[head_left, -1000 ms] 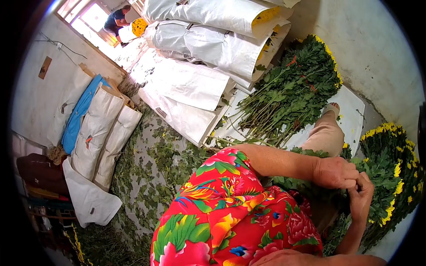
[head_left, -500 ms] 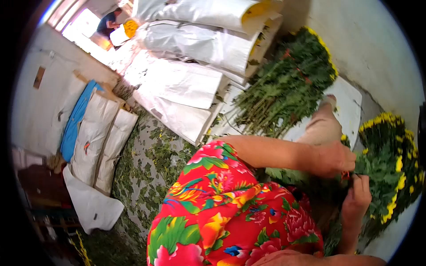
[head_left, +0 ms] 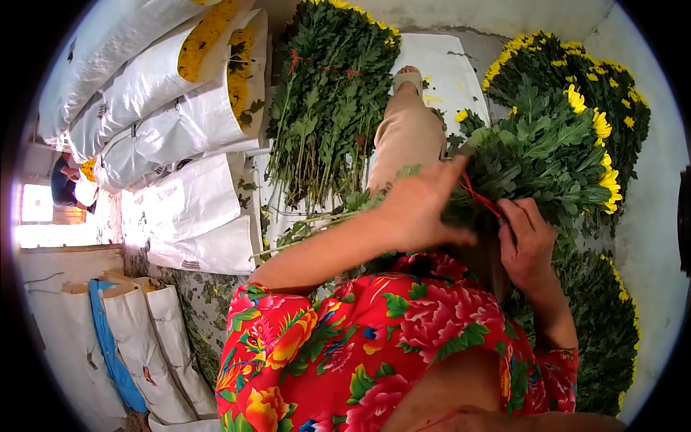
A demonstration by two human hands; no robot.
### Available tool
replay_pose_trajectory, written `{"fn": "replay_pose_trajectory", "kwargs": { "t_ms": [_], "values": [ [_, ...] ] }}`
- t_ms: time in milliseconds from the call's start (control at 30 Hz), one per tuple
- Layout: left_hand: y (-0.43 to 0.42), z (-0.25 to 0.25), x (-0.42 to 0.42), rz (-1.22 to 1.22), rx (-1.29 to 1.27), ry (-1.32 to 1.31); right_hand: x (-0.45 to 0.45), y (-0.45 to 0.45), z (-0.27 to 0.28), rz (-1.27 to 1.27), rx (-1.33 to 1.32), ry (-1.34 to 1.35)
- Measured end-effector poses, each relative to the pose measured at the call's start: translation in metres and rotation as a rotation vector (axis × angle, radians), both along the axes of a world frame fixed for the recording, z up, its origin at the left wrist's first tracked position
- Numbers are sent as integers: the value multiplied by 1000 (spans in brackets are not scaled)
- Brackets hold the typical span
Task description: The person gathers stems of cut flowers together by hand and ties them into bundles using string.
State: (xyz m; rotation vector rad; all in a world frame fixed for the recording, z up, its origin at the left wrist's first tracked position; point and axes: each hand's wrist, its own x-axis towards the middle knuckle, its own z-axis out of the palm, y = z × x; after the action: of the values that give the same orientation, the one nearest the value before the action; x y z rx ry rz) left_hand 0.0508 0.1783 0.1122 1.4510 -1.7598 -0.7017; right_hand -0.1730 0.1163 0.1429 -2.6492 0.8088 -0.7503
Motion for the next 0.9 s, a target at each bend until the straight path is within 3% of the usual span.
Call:
{"fn": "replay_pose_trajectory", "kwargs": {
  "t_ms": [67, 133, 200, 300, 333, 367, 400, 467, 567, 600, 633, 667, 733, 767, 800, 833, 867, 900],
  "values": [
    [2, -11, -18, 21, 18, -497, 0, 1, -1, 12, -5, 15],
    [0, -17, -9, 0, 39, -545, 0, 4, -1, 24, -8, 25],
    [-5, -20, 6, -2, 23, -271, 1, 2, 8, 112, -113, -146],
    [-5, -7, 38, 152, 57, -227, -25, -9, 11, 31, -267, -253],
    [-2, 18, 50, 241, 99, -162, -28, -11, 12, -11, -267, -240],
    [-4, 12, 65, 317, -101, -242, -29, -19, 14, -132, -202, -268],
    [-11, 7, 83, 380, -6, -161, -39, -23, 18, -288, -151, -293],
    [-12, 33, 90, 459, -241, -233, -51, -26, 15, -405, 91, -310],
    [-37, 37, 119, 416, -460, -35, -37, -22, 26, -168, 265, -522],
    [-48, 57, 115, 412, -351, 125, -27, -21, 25, -50, 437, -451],
    [-64, 50, 152, 356, -339, 167, -10, -15, 24, 41, 682, -575],
    [-81, 69, 147, 253, -277, 193, -2, -16, 38, 110, 811, -443],
    [-112, 123, 99, 191, 78, 535, 47, -11, 15, 207, 590, -751],
    [-120, 151, 45, 75, 70, 476, 46, -11, 31, 230, 650, -785],
    [-129, 150, 6, 64, -89, 688, 48, -10, 44, 251, 709, -816],
    [-139, 156, -22, -31, -127, 713, 66, -16, 46, 507, 909, -1345],
    [-149, 164, -44, -128, -167, 739, 70, -37, 33, 267, 741, -1311],
    [-162, 176, -63, -120, -1, 698, 52, -38, 44, 241, 736, -1426]
  ]
}}
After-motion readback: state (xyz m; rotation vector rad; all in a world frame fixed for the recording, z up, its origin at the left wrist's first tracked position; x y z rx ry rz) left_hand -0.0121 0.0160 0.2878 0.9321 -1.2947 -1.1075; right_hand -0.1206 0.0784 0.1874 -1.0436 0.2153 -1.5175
